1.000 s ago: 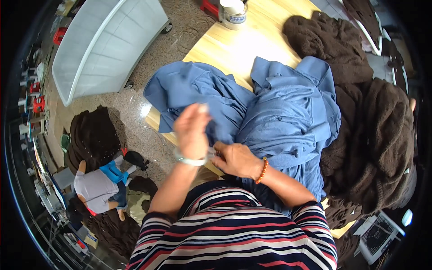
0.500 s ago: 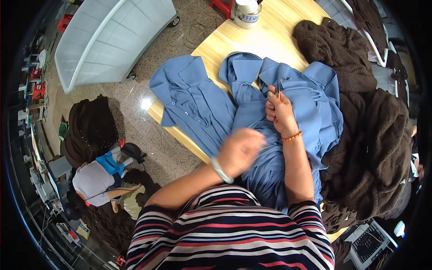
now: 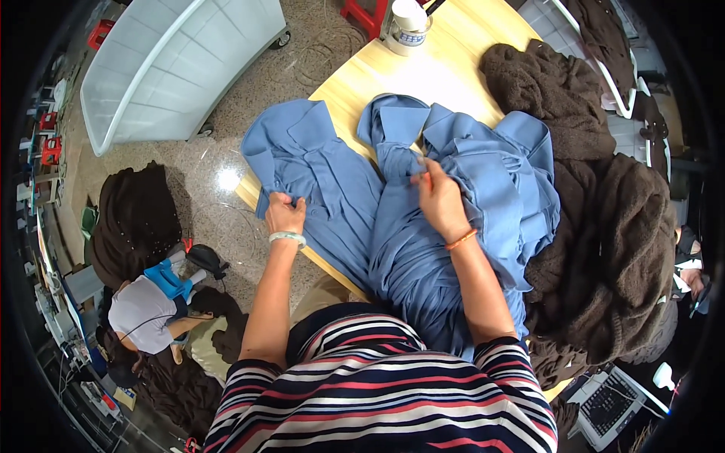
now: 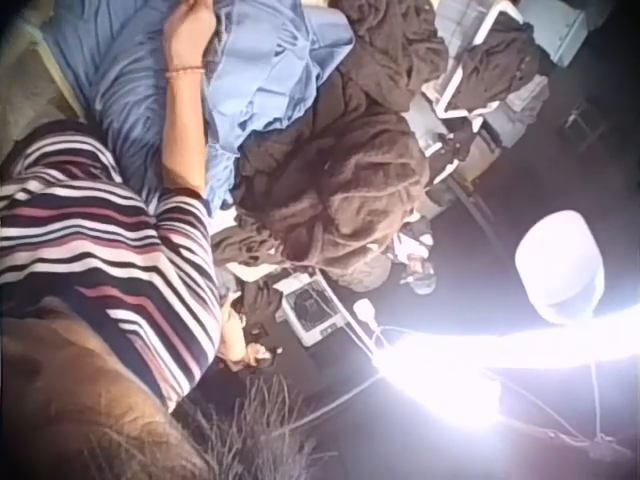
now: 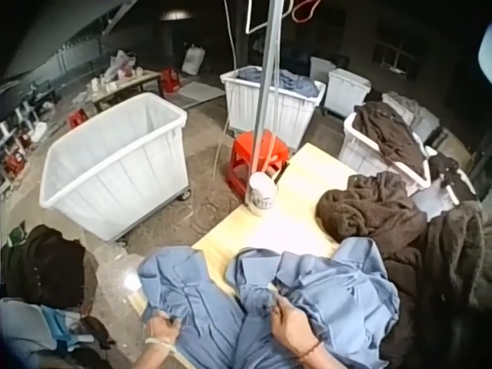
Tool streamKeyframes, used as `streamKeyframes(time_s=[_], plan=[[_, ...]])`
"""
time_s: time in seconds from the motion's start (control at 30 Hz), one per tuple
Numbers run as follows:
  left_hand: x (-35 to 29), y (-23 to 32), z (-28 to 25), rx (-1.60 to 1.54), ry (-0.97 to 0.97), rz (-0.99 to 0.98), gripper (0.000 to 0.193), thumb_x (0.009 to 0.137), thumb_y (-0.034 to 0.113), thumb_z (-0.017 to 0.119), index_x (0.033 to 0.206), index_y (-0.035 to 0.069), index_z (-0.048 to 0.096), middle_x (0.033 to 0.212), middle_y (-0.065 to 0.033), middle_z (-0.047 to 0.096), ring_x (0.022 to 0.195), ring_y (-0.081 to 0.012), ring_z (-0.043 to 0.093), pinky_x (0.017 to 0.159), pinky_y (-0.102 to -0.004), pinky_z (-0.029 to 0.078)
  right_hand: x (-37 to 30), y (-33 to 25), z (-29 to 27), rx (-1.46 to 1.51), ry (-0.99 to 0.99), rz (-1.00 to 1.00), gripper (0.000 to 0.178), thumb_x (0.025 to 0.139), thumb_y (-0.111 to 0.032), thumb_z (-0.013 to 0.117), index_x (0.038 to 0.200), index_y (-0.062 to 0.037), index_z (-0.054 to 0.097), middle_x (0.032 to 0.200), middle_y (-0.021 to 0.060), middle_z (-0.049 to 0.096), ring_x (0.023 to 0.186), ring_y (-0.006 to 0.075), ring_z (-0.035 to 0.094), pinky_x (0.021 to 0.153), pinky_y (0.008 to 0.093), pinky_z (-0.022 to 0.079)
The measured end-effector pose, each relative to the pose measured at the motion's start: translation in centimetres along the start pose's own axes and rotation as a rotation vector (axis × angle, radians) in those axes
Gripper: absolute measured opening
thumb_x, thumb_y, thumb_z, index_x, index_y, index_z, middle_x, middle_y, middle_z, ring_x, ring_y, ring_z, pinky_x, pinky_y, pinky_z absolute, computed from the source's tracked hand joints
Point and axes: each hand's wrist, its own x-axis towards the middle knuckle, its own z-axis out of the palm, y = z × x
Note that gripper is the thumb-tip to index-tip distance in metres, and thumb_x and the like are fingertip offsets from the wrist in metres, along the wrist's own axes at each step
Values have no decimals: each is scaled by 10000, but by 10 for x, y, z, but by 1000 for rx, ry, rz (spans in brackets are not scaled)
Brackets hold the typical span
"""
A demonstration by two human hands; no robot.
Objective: The person is trimming excess threads from blue fabric garments using a pair of thread snips.
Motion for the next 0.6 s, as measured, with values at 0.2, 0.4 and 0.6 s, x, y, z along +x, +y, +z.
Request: streamKeyframes(time_s=[0.2,0.4,0.6], plan=[[2,0,-1,-155,-119,-71,217,781,139,704,840,25,528,642,-106,604,627,-251,638,594,-348,505,-13,-18,-7,-457,-218,-75,124,851,-129,559,948,-61,595,812,153,614,734,343,632,629,419,505],[-13,-6,-44,-1295,-462,-355,143,869,89,644,945,107,524,850,-57,630,808,-187,647,693,-324,555,-30,-25,-36,-372,-385,-219,100,810,-150,616,835,-54,602,782,115,613,700,320,632,618,405,507],[-22,15,-54,-1394,-517,-444,115,902,100,594,1005,88,545,902,-71,650,850,-201,643,761,-354,557,-21,-30,-24,-444,-399,-109,164,828,-136,599,972,-63,624,924,99,635,761,314,638,646,404,520]])
